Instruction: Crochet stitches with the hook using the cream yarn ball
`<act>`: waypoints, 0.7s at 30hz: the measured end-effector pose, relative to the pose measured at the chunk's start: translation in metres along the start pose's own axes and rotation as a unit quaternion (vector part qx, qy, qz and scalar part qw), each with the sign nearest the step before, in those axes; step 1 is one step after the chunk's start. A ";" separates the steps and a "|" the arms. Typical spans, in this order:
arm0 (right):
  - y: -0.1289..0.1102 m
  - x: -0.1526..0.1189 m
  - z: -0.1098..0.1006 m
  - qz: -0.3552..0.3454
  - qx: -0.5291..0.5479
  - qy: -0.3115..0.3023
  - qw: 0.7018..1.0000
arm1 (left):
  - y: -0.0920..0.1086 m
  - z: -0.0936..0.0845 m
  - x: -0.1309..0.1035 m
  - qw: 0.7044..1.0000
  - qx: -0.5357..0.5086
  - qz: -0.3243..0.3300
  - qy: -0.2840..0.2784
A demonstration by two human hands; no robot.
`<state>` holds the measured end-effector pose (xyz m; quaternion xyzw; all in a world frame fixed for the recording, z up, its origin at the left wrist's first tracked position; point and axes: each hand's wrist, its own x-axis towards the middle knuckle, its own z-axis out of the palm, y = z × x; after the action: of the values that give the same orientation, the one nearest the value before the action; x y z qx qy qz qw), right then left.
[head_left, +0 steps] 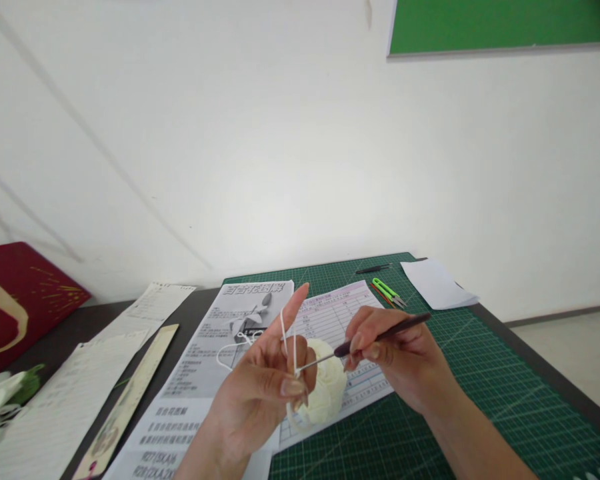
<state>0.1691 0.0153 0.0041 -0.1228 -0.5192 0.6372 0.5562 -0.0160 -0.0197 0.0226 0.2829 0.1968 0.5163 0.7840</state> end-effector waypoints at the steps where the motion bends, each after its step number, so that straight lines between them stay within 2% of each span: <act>1: -0.001 0.000 -0.001 0.000 -0.003 -0.006 1.000 | 0.000 0.000 0.000 1.000 0.003 0.000 -0.001; 8: -0.003 0.001 -0.001 0.021 0.020 -0.014 0.999 | -0.002 -0.002 0.001 1.000 0.003 -0.002 -0.018; 15: -0.001 -0.001 0.001 0.022 0.008 0.030 0.999 | 0.000 0.000 0.001 1.000 0.000 -0.009 -0.018; 21: -0.004 -0.001 -0.001 0.014 0.004 -0.010 1.000 | 0.000 -0.001 0.001 1.000 -0.003 -0.008 -0.021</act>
<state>0.1728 0.0145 0.0069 -0.1210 -0.5207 0.6480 0.5426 -0.0161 -0.0182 0.0219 0.2896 0.1810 0.5047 0.7929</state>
